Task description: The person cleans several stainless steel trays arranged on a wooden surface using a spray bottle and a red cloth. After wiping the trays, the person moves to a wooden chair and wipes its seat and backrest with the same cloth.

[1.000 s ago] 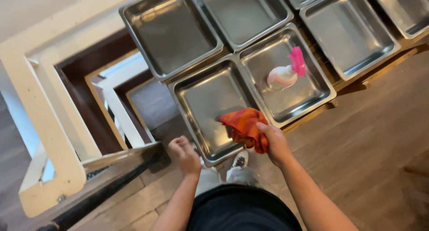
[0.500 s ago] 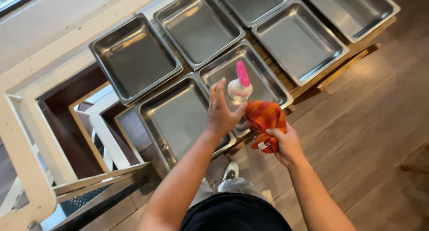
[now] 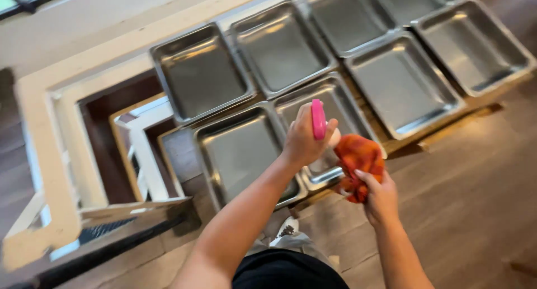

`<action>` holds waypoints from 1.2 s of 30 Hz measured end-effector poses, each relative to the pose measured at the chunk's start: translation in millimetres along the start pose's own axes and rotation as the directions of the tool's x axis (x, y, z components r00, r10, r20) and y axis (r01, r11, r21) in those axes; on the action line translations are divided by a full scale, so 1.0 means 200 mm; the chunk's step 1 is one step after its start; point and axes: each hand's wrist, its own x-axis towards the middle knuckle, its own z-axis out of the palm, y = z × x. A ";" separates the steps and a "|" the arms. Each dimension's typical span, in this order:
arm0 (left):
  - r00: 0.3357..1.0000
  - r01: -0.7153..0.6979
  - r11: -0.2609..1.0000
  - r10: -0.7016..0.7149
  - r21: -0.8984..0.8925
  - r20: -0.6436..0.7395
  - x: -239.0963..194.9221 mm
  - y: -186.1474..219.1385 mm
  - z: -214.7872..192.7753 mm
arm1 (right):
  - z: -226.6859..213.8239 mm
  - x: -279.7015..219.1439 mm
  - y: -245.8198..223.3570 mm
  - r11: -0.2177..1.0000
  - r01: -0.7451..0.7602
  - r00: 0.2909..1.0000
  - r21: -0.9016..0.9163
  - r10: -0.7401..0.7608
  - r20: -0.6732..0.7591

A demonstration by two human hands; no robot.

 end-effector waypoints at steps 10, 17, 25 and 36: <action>0.985 -0.061 0.876 -0.025 -0.478 -0.171 -0.37 -0.36 -0.98 | 0.29 -0.07 0.18 0.998 0.001 0.999 -0.061 0.002 0.039; 0.939 0.288 0.956 -0.293 -0.056 -0.181 -0.45 -0.57 -1.49 | 0.87 -0.18 0.50 0.983 -0.090 0.996 -0.163 0.085 -0.032; 0.981 0.190 0.967 -0.181 0.171 -0.070 -0.11 -0.68 -1.80 | 1.26 -0.45 0.75 0.947 -0.041 0.989 -0.318 0.083 0.121; 0.982 0.186 0.961 -0.188 0.205 -0.008 0.08 -0.71 -1.52 | 0.93 -0.38 0.66 0.977 0.012 0.990 -0.211 -0.041 -0.136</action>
